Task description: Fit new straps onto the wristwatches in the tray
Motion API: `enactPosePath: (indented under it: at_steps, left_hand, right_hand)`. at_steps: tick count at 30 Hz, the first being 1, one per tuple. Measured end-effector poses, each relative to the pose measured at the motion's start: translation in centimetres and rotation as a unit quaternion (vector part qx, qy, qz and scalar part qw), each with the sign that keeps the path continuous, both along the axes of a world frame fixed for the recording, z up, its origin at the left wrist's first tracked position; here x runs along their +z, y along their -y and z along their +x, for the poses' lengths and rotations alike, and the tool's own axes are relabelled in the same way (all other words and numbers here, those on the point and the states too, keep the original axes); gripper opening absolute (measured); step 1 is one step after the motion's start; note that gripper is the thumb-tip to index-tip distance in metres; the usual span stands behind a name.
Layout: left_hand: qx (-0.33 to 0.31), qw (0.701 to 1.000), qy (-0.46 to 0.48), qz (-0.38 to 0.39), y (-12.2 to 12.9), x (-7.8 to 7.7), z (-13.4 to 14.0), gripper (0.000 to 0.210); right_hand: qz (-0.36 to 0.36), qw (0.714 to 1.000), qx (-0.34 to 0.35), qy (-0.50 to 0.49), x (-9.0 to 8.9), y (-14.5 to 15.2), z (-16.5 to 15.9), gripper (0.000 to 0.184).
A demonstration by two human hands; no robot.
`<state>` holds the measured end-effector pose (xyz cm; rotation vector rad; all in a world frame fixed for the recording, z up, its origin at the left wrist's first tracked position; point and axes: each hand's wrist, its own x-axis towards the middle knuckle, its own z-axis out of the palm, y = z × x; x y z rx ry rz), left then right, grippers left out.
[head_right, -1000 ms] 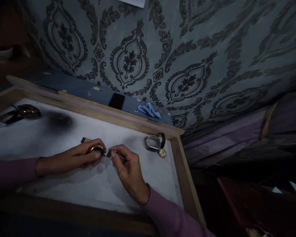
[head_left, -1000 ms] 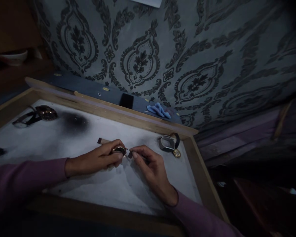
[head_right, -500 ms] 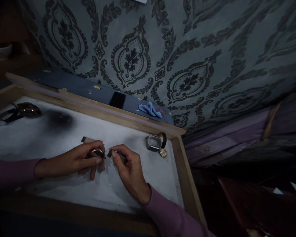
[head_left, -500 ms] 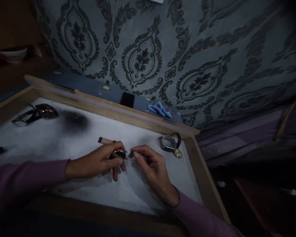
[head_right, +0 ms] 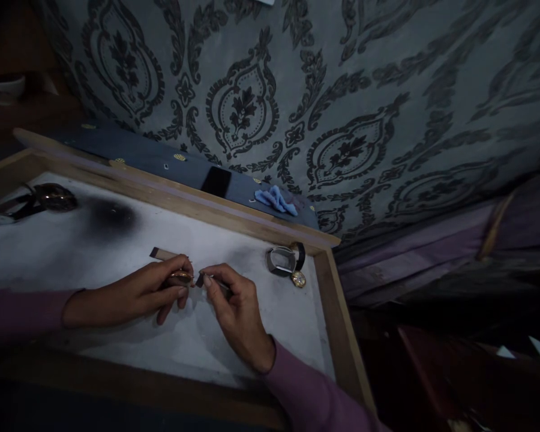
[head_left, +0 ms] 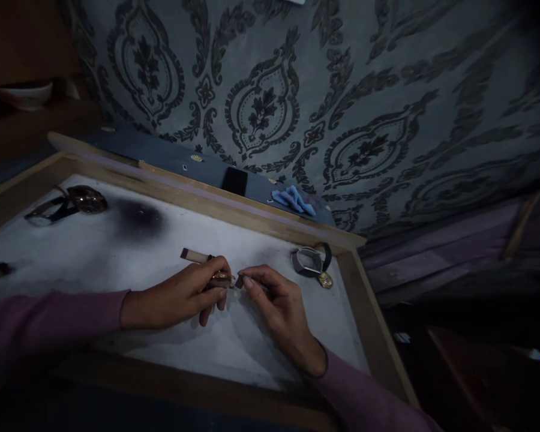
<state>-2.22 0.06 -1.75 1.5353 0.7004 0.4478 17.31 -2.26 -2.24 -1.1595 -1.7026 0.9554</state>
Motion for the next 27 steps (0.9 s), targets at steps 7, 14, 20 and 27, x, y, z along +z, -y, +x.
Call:
enactPosePath:
  at_steps: [7,14,20,27]
  left_hand:
    - [0.0,1.0,0.004,0.006,0.03,-0.28,-0.01,0.006]
    - [-0.001,1.0,0.006,0.004,0.03,-0.37,-0.03,0.005]
    - [-0.004,1.0,0.006,-0.006,0.0,-0.37,-0.02,0.007]
    - [-0.004,1.0,0.008,-0.005,0.14,-0.4,-0.11,0.007]
  right_hand:
    - [0.001,1.0,0.001,0.012,-0.07,-0.01,-0.02,0.015]
    - [0.007,1.0,0.003,0.009,-0.1,0.02,-0.06,0.014]
    - [0.021,1.0,0.006,0.016,0.01,-0.01,-0.08,0.014]
    - [0.046,0.999,0.003,0.029,-0.23,-0.05,0.04,0.013]
